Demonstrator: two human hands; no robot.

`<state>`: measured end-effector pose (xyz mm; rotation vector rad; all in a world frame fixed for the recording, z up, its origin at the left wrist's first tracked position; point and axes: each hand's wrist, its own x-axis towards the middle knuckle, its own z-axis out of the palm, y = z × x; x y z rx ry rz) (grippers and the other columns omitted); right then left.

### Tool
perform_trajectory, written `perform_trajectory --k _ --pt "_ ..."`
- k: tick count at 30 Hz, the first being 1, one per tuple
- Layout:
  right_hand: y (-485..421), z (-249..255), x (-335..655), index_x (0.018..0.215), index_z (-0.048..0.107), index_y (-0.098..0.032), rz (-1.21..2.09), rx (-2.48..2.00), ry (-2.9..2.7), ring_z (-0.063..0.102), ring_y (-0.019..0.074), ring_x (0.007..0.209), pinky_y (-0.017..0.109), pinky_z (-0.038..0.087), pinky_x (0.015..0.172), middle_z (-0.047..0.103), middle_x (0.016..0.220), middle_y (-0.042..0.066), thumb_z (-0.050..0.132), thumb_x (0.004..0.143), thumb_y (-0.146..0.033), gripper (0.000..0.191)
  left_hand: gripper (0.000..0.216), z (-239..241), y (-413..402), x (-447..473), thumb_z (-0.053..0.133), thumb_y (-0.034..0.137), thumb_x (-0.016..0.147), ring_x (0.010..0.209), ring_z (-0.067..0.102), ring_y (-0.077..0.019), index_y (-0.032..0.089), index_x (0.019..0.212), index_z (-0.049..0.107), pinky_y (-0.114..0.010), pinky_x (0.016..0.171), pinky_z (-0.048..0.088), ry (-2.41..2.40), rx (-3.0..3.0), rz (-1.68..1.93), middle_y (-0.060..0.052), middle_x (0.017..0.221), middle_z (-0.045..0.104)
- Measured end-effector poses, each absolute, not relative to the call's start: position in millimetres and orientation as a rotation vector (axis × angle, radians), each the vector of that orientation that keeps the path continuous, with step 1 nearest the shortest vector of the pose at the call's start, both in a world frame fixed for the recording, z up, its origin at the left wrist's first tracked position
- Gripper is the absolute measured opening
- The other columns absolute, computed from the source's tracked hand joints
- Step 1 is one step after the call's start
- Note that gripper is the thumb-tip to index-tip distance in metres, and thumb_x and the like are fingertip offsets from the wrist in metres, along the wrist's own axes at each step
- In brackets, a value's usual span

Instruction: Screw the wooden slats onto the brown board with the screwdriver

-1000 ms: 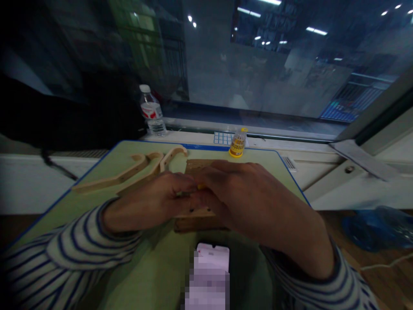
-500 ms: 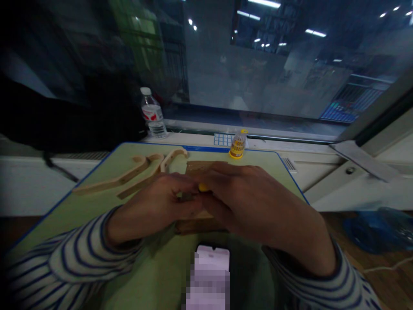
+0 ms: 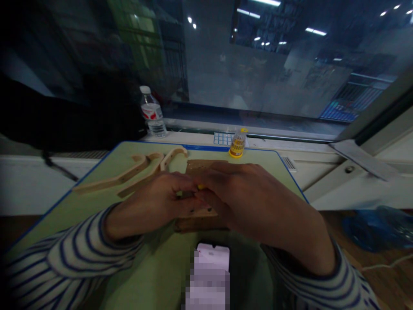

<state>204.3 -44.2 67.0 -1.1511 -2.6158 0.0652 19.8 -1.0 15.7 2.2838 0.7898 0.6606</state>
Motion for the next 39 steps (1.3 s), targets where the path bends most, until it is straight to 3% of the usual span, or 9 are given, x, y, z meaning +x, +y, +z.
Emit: perform_trajectory --k 3,14,21,26,39 --pt "-44.0 67.5 204.5 0.09 0.061 -0.02 0.048 -1.204 -2.624 0.062 0.0169 0.087 0.03 0.045 0.077 0.066 0.095 0.002 0.053 0.087 -0.02 0.009 0.02 20.1 -2.3 19.0 0.056 0.032 0.086 0.058 0.056 -0.0096 0.021 0.079 0.071 -0.02 0.053 0.036 0.776 2.279 0.612 0.004 0.068 0.068" --pt "-47.2 67.8 202.3 0.099 0.061 -0.021 -0.028 -1.284 -2.641 0.062 0.0169 0.08 0.029 0.042 0.069 0.067 0.091 0.0 0.055 0.087 -0.025 0.014 0.033 19.0 2.5 16.2 0.046 0.038 0.091 0.061 0.056 -0.0082 0.017 0.079 0.068 -0.019 0.056 0.036 0.705 2.319 0.495 0.002 0.068 0.063" --pt "-45.6 68.2 203.3 0.093 0.061 -0.018 -0.025 -1.259 -2.641 0.062 0.0167 0.082 0.029 0.042 0.072 0.066 0.094 0.003 0.052 0.088 -0.024 0.012 0.025 21.4 0.0 17.2 0.052 0.035 0.088 0.06 0.057 -0.0088 0.018 0.083 0.07 -0.021 0.055 0.035 0.756 2.314 0.511 0.002 0.067 0.064" --pt "-47.4 67.3 204.1 0.101 0.061 -0.02 -0.028 -1.252 -2.636 0.062 0.0166 0.082 0.029 0.043 0.071 0.066 0.093 0.003 0.049 0.091 -0.029 0.019 0.02 20.2 -3.3 19.5 0.061 0.038 0.081 0.064 0.058 -0.0098 0.02 0.081 0.071 -0.021 0.057 0.035 0.809 2.33 0.642 0.003 0.069 0.066" --pt "-47.7 69.4 206.6 0.104 0.059 -0.022 0.009 -1.178 -2.633 0.062 0.0165 0.086 0.029 0.044 0.073 0.066 0.1 0.002 0.05 0.089 -0.022 0.018 0.02 18.5 -1.4 19.5 0.057 0.035 0.084 0.063 0.059 -0.0091 0.022 0.084 0.072 -0.02 0.057 0.035 0.821 2.317 0.597 0.004 0.068 0.067"
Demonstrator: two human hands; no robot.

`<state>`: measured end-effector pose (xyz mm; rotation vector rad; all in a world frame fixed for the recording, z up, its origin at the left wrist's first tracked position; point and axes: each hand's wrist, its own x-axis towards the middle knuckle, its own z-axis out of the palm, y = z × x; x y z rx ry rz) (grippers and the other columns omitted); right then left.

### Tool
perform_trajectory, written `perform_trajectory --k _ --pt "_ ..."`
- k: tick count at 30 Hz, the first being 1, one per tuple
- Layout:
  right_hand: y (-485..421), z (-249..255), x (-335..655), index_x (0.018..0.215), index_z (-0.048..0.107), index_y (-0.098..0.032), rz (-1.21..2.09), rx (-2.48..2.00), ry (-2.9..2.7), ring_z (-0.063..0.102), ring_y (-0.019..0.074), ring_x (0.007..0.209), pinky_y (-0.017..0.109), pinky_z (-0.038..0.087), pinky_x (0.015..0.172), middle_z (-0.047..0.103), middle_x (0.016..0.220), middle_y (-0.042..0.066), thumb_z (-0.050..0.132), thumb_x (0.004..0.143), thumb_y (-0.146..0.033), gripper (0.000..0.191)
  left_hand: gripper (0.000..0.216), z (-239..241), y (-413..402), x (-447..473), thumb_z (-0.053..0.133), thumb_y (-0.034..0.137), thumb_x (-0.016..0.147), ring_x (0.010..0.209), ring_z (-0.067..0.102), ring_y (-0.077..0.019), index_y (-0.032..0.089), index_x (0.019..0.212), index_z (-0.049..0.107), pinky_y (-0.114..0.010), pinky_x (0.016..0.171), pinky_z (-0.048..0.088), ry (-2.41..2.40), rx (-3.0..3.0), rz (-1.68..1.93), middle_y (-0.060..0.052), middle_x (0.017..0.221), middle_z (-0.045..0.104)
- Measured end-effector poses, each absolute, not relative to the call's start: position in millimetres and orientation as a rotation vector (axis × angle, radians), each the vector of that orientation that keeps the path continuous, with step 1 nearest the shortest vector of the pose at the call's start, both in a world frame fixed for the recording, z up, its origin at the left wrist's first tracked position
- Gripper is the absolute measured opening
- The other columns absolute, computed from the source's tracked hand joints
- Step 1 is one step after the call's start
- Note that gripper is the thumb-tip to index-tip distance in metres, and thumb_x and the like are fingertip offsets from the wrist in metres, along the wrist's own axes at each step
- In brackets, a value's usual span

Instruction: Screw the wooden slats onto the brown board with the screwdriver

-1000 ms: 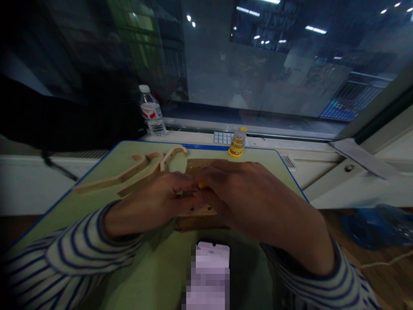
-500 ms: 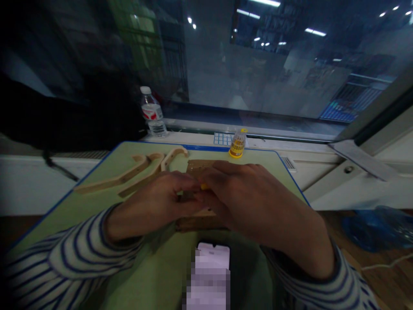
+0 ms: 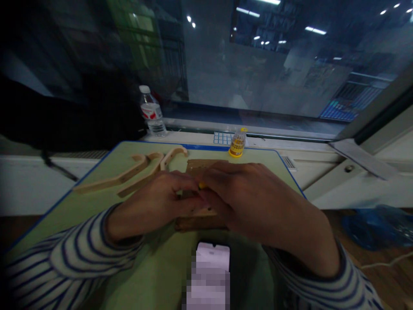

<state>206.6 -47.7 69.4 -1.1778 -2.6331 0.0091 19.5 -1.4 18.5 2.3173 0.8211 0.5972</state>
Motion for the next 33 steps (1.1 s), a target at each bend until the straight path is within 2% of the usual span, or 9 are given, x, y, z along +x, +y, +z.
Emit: perform_trajectory --k 5,12,16,22,28,33 --pt "-47.6 69.6 205.3 0.104 0.06 -0.022 0.022 -1.211 -2.629 0.062 0.0156 0.082 0.028 0.044 0.073 0.067 0.097 0.002 0.052 0.087 -0.02 0.019 0.023 15.0 -0.8 20.2 0.055 0.036 0.086 0.066 0.059 -0.0102 0.02 0.085 0.072 -0.02 0.058 0.036 0.822 2.302 0.556 0.002 0.072 0.068" --pt "-48.0 71.7 204.3 0.095 0.064 -0.02 -0.031 -1.197 -2.614 0.063 0.0161 0.075 0.026 0.045 0.065 0.069 0.087 0.004 0.052 0.086 -0.019 0.015 0.021 12.0 0.6 19.6 0.056 0.034 0.086 0.064 0.058 -0.009 0.02 0.084 0.071 -0.019 0.057 0.036 0.784 2.281 0.567 0.003 0.069 0.066" --pt "-48.0 71.4 203.5 0.095 0.063 -0.019 0.012 -1.217 -2.624 0.063 0.0156 0.078 0.027 0.045 0.069 0.068 0.091 0.004 0.052 0.087 -0.02 0.014 0.02 14.3 2.7 17.2 0.057 0.034 0.085 0.063 0.058 -0.0082 0.02 0.086 0.07 -0.019 0.058 0.036 0.749 2.266 0.564 0.005 0.068 0.065" --pt "-49.1 70.7 199.1 0.104 0.058 -0.023 0.106 -1.22 -2.643 0.061 0.0152 0.087 0.028 0.044 0.077 0.065 0.1 0.001 0.049 0.09 -0.027 0.017 0.019 20.5 10.1 7.3 0.059 0.033 0.083 0.081 0.06 -0.0134 0.024 0.098 0.067 -0.021 0.067 0.037 0.692 2.437 0.335 0.001 0.09 0.068" --pt "-47.2 68.3 202.9 0.094 0.056 -0.022 0.073 -1.216 -2.629 0.062 0.0156 0.086 0.028 0.043 0.073 0.067 0.095 0.001 0.044 0.092 -0.028 0.014 0.016 21.1 12.0 2.5 0.056 0.025 0.082 0.073 0.059 -0.0139 0.023 0.092 0.067 -0.023 0.062 0.034 0.804 2.568 0.134 0.0 0.083 0.067" --pt "-48.4 68.0 207.2 0.1 0.055 -0.024 0.05 -1.223 -2.651 0.064 0.0138 0.076 0.026 0.04 0.065 0.068 0.09 -0.002 0.046 0.092 -0.029 0.013 0.014 19.5 5.1 4.8 0.057 0.026 0.081 0.069 0.057 -0.0124 0.021 0.089 0.066 -0.022 0.057 0.034 0.763 2.571 0.014 0.001 0.077 0.064"
